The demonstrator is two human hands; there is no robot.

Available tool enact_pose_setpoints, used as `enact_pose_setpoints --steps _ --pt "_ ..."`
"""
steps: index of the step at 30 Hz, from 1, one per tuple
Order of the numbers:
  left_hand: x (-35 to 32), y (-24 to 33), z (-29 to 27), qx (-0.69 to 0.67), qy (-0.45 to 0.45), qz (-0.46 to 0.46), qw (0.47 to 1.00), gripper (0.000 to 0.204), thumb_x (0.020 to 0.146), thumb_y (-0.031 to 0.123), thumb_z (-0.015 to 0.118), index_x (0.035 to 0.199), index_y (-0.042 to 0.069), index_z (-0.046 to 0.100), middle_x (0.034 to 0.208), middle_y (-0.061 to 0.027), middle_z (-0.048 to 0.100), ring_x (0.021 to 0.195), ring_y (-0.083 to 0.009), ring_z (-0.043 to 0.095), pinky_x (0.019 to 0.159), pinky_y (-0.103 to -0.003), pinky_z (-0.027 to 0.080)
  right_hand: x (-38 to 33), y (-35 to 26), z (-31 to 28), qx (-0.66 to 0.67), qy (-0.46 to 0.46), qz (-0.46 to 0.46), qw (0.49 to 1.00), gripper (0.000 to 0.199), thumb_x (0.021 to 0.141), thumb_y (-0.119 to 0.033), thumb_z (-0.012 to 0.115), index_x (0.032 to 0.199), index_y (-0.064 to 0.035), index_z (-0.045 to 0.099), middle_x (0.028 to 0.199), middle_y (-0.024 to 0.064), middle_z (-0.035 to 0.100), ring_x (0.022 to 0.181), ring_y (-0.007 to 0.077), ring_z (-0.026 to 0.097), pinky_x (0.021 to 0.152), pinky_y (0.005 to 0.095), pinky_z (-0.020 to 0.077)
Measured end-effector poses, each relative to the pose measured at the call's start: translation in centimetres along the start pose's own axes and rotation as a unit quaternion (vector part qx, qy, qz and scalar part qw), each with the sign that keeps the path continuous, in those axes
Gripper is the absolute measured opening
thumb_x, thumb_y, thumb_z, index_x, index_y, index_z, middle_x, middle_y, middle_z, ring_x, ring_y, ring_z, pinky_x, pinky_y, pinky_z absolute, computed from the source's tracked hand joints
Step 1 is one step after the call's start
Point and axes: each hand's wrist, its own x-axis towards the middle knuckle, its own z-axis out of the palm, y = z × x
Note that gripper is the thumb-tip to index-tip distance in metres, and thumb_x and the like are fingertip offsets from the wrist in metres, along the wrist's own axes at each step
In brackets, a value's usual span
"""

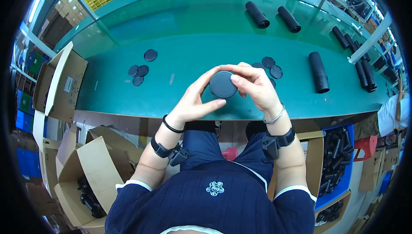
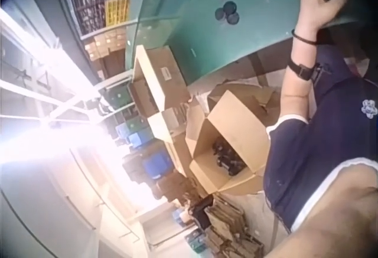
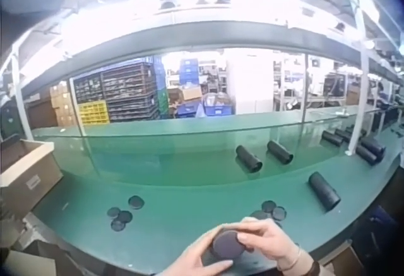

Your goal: The person picks up black cylinders from a box, places them on a table, and fits caps onto the ends of each unit. After capping the cylinders, the person places them back into a cardboard box lined with newspaper.

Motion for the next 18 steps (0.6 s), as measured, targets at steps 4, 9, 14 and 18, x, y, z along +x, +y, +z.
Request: enact_pose_setpoints --steps 4,9,14,18 --pt "-0.2 0.9 1.8 -0.161 0.055 -0.064 0.983 0.064 0.078 0.023 0.076 0.129 0.001 0.045 0.114 -0.0099 0.056 0.108 -0.0183 0.055 0.091 -0.030 0.044 -0.6 0.1 0.9 0.009 -0.021 -0.005 1.000 0.037 0.085 -0.010 0.067 0.121 -0.0007 0.063 0.081 -0.0023 0.045 0.060 0.0045 0.044 0.049 0.0192 0.0346" --pt "-0.3 0.4 1.5 -0.193 0.050 -0.072 0.977 0.051 0.080 0.020 0.073 0.121 0.002 0.048 0.108 -0.0063 0.057 0.101 -0.0130 0.054 0.088 -0.027 0.045 -0.9 0.6 1.7 0.046 0.004 -0.025 0.999 0.036 0.083 -0.008 0.069 0.118 0.0004 0.065 0.078 -0.0019 0.046 0.059 0.0049 0.044 0.049 0.0202 0.0347" --pt "-0.3 -1.7 -1.5 -0.460 0.042 -0.084 0.883 0.052 0.074 0.023 0.070 0.116 -0.001 0.052 0.110 -0.0146 0.059 0.105 -0.0229 0.058 0.094 -0.035 0.045 0.5 1.2 1.7 -0.048 -0.012 -0.028 0.998 0.055 0.074 -0.013 0.076 0.126 -0.0037 0.060 0.096 0.0023 0.052 0.080 0.0096 0.050 0.066 0.0202 0.0408" --pt "0.3 -2.7 -2.5 -0.576 0.045 -0.037 0.815 0.055 0.073 0.031 0.064 0.114 -0.004 0.054 0.114 -0.0213 0.058 0.111 -0.0307 0.056 0.102 -0.042 0.042 -0.3 1.8 0.2 -0.286 -0.079 -0.060 0.953 0.085 0.066 -0.018 0.077 0.142 -0.0082 0.042 0.125 0.0088 0.050 0.114 0.0227 0.049 0.101 0.0344 0.0360"
